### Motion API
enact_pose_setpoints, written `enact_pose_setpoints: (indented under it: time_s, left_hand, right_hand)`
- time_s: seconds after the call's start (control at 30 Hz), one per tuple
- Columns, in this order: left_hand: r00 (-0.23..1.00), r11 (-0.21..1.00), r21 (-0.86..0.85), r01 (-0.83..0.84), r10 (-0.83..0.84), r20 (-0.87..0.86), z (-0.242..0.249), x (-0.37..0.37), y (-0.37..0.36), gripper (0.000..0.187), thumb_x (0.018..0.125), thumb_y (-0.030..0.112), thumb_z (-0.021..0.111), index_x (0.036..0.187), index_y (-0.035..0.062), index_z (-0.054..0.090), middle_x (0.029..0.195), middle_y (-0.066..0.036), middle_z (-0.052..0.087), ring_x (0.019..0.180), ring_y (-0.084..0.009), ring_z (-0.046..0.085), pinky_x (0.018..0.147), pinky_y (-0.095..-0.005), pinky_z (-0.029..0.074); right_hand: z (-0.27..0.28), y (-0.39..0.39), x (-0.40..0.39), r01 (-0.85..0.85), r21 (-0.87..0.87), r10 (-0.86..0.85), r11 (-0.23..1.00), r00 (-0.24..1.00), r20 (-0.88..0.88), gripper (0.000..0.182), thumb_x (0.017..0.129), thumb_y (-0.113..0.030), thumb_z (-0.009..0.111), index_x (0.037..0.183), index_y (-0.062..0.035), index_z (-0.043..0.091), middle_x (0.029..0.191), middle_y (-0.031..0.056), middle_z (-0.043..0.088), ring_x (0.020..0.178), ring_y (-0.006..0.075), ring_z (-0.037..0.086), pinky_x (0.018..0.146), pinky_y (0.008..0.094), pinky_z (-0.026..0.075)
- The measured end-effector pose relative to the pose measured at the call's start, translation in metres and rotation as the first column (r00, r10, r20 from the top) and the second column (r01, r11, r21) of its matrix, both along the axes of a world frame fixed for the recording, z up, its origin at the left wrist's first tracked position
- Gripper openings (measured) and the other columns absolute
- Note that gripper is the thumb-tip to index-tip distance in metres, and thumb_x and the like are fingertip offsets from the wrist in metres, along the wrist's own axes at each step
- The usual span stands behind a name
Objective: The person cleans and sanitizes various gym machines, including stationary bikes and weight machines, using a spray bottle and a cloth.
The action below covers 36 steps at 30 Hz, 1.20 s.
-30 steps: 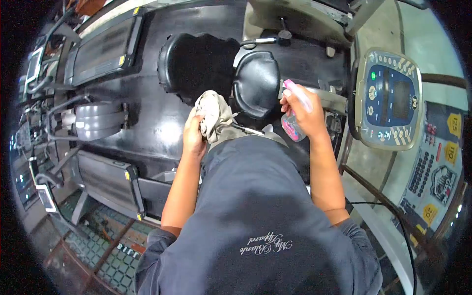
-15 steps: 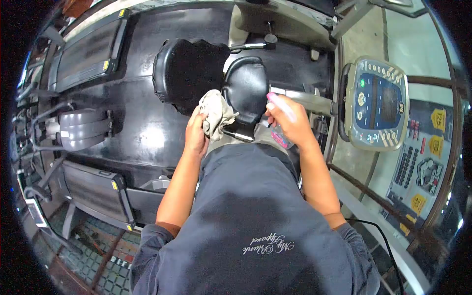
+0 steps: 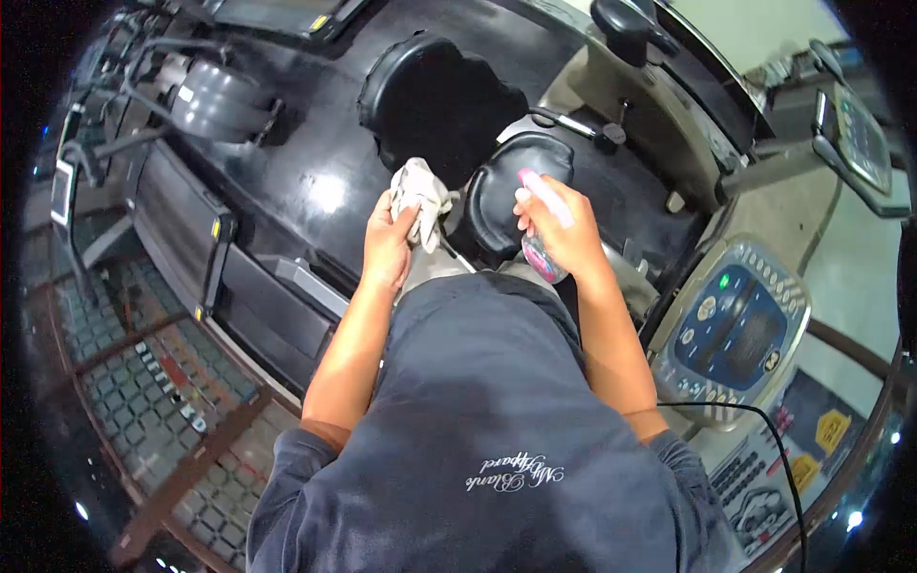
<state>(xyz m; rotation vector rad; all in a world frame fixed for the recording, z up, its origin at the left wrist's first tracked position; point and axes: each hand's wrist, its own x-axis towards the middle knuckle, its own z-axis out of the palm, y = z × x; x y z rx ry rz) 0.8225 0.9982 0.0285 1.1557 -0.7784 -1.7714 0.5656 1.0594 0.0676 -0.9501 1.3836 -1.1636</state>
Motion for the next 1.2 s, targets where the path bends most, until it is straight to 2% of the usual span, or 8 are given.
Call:
enact_pose_setpoints:
  time_s: [0.1,0.2,0.33,0.47,0.67,0.87,1.03,1.2]
  left_hand:
    - [0.936,0.966,-0.234,0.111,-0.023,0.352,0.000,-0.005,0.003,0.034,0.096,0.005,0.069,0.130,0.0005,0.063,0.124,-0.008,0.070,0.108,-0.0183,0.068,0.096,-0.0315,0.053]
    - [0.676,0.688,-0.589,0.424,0.193,0.711,0.003,-0.008,-0.013,0.031,0.088,0.004,0.078,0.119,0.0030,0.073,0.122,-0.009,0.072,0.112,-0.0260,0.065,0.100,-0.0377,0.050]
    - [0.504,0.244,-0.610,0.754,0.380,0.775,0.025,-0.020,-0.082,0.056,0.066,-0.008,0.074,0.119,0.0120,0.074,0.126,-0.005,0.066,0.116,-0.0340,0.056,0.101,-0.0424,0.049]
    - [0.350,0.053,-0.503,0.863,0.654,0.670,0.023,-0.041,-0.151,0.029,0.083,0.008,0.061,0.110,0.0057,0.073,0.122,-0.007,0.064,0.119,-0.0331,0.055,0.099,-0.0421,0.049]
    - [0.008,-0.005,-0.006,1.000,0.597,0.802,-0.081,-0.012,-0.140,0.021,0.082,0.017,0.064,0.093,0.0048,0.077,0.116,-0.008,0.064,0.121,-0.0284,0.056,0.103,-0.0411,0.047]
    - [0.112,-0.083,-0.079,0.993,0.562,0.820,-0.075,-0.008,-0.148,0.018,0.081,0.017,0.064,0.086,0.0058,0.077,0.118,-0.008,0.065,0.118,-0.0283,0.057,0.098,-0.0416,0.049]
    - [0.287,-0.159,-0.247,0.956,0.685,0.669,0.026,-0.038,-0.192,0.024,0.080,0.018,0.065,0.100,0.0055,0.071,0.124,-0.009,0.061,0.113,-0.0273,0.057,0.092,-0.0389,0.049]
    - [-0.009,-0.062,0.052,0.997,0.551,0.834,-0.082,-0.013,-0.155,0.034,0.086,0.017,0.061,0.113,0.0011,0.073,0.135,-0.014,0.060,0.122,-0.0316,0.056,0.099,-0.0470,0.050]
  right_hand:
    - [0.000,-0.007,-0.007,-0.059,-0.016,0.059,0.998,0.998,-0.014,0.015,0.098,-0.017,0.069,0.095,-0.0015,0.067,0.079,0.0031,0.069,0.067,0.0092,0.065,0.060,0.0269,0.051]
    - [0.002,-0.011,-0.008,-0.078,0.017,0.078,0.997,0.997,0.000,0.024,0.103,-0.024,0.065,0.096,-0.0006,0.067,0.084,0.0051,0.069,0.071,0.0100,0.064,0.063,0.0267,0.050]
    - [0.003,-0.013,-0.007,-0.069,0.000,0.069,0.998,0.997,0.014,0.023,0.103,-0.023,0.064,0.100,0.0003,0.067,0.086,0.0058,0.069,0.072,0.0104,0.064,0.064,0.0266,0.050]
    - [0.001,-0.007,-0.004,-0.050,0.000,0.050,0.999,0.999,0.001,0.019,0.102,-0.019,0.064,0.100,0.0002,0.067,0.085,0.0052,0.069,0.070,0.0101,0.064,0.063,0.0266,0.051]
    - [0.001,0.003,0.002,0.022,0.003,-0.022,1.000,1.000,0.016,0.015,0.099,-0.015,0.067,0.094,-0.0011,0.067,0.079,0.0037,0.070,0.066,0.0093,0.064,0.061,0.0266,0.051]
    - [0.008,0.011,0.006,-0.002,0.025,0.004,1.000,0.999,-0.050,0.019,0.102,-0.017,0.063,0.102,0.0010,0.067,0.085,0.0056,0.070,0.071,0.0107,0.065,0.062,0.0267,0.050]
    - [0.003,0.008,0.004,0.084,0.037,-0.080,0.996,0.993,-0.081,0.018,0.102,-0.017,0.063,0.101,0.0002,0.068,0.084,0.0057,0.070,0.071,0.0106,0.065,0.063,0.0263,0.050]
    - [-0.004,0.011,0.004,0.068,0.014,-0.067,0.998,0.996,-0.061,0.017,0.102,-0.016,0.063,0.101,-0.0003,0.068,0.085,0.0055,0.069,0.071,0.0108,0.065,0.062,0.0264,0.050]
